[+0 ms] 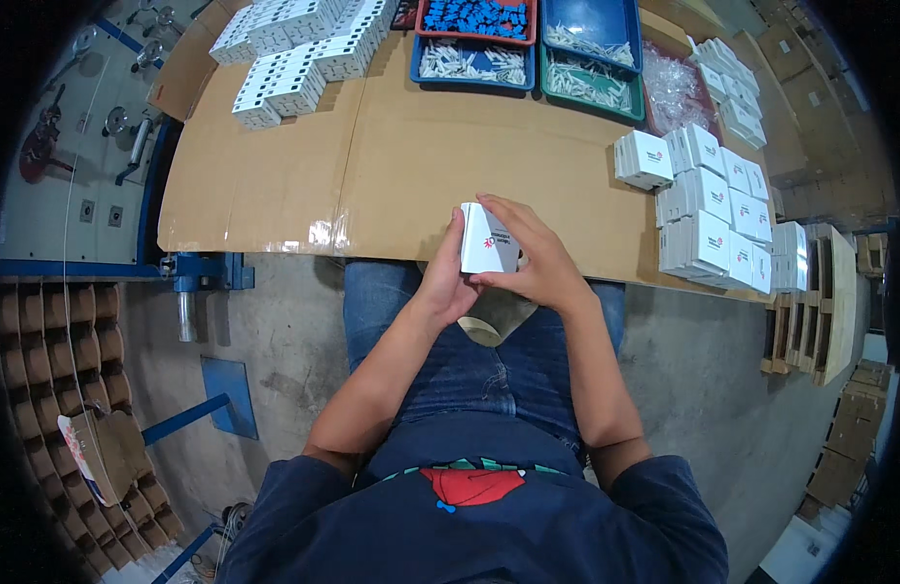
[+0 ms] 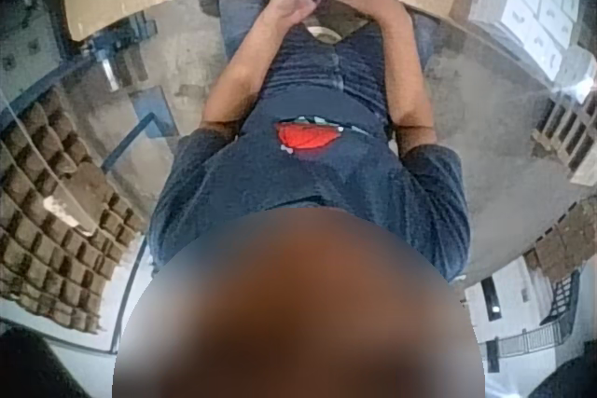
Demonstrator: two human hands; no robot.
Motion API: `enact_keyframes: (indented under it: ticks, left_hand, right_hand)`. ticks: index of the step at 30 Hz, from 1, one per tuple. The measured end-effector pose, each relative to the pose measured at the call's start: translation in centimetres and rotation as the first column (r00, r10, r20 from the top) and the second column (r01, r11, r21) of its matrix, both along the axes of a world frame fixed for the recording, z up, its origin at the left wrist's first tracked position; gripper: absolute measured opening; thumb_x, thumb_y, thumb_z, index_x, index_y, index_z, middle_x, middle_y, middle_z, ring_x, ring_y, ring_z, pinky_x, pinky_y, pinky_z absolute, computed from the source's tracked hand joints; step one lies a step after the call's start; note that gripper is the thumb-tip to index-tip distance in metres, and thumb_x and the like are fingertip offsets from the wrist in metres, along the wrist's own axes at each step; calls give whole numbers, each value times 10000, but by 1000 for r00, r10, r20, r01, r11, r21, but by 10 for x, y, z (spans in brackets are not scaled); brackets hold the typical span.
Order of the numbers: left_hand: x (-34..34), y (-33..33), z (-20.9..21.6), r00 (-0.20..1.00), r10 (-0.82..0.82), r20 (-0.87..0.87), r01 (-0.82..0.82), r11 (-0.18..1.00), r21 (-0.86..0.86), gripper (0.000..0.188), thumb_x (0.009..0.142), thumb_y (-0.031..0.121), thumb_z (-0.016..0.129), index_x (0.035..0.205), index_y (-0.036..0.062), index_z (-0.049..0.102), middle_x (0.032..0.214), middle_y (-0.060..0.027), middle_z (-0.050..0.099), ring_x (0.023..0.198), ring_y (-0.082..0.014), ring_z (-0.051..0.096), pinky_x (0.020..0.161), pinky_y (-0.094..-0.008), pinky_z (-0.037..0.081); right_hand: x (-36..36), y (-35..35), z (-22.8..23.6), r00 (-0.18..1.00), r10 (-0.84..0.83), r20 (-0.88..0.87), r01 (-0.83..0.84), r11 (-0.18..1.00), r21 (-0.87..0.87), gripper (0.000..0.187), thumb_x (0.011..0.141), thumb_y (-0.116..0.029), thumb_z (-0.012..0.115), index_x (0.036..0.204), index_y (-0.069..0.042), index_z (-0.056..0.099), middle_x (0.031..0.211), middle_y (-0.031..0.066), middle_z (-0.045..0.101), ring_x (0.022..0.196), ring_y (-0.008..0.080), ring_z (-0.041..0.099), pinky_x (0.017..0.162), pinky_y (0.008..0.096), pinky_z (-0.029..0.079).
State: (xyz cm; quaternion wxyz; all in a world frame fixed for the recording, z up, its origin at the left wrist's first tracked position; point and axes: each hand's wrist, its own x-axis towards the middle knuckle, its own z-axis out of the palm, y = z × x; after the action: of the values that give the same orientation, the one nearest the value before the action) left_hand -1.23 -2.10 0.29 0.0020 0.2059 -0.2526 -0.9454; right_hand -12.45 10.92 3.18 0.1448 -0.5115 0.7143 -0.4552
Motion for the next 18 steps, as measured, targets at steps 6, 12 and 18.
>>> enact_keyframes:
  ticks: [6,12,18]
  left_hand:
    - [4,0,0,999,-36,-23,35,999,-39,660,1066,649,309,1444,141,498,1292,-57,642,1168,-196,646,954,-360,545]
    - [5,2,-5,998,-39,44,45,991,-125,635,1072,626,339,1470,151,475,1310,-50,634,1166,-193,638,931,-351,538]
    - [7,-1,-6,999,20,44,2,898,-440,445,1068,316,572,1425,55,523,1251,-69,663,1162,-156,629,971,-315,508]
  right_hand:
    - [-1,1,1,1000,23,10,-23,1000,-9,963,675,-277,931,1513,-92,494,1521,127,536,1400,331,503,1153,424,420]
    - [-4,5,2,999,36,18,-36,999,5,950,661,-332,924,1494,-111,523,1528,119,533,1422,332,483,1174,429,397]
    - [0,3,4,962,-27,-272,46,997,66,978,675,-293,905,1522,-80,463,1589,133,440,1471,369,407,1239,494,297]
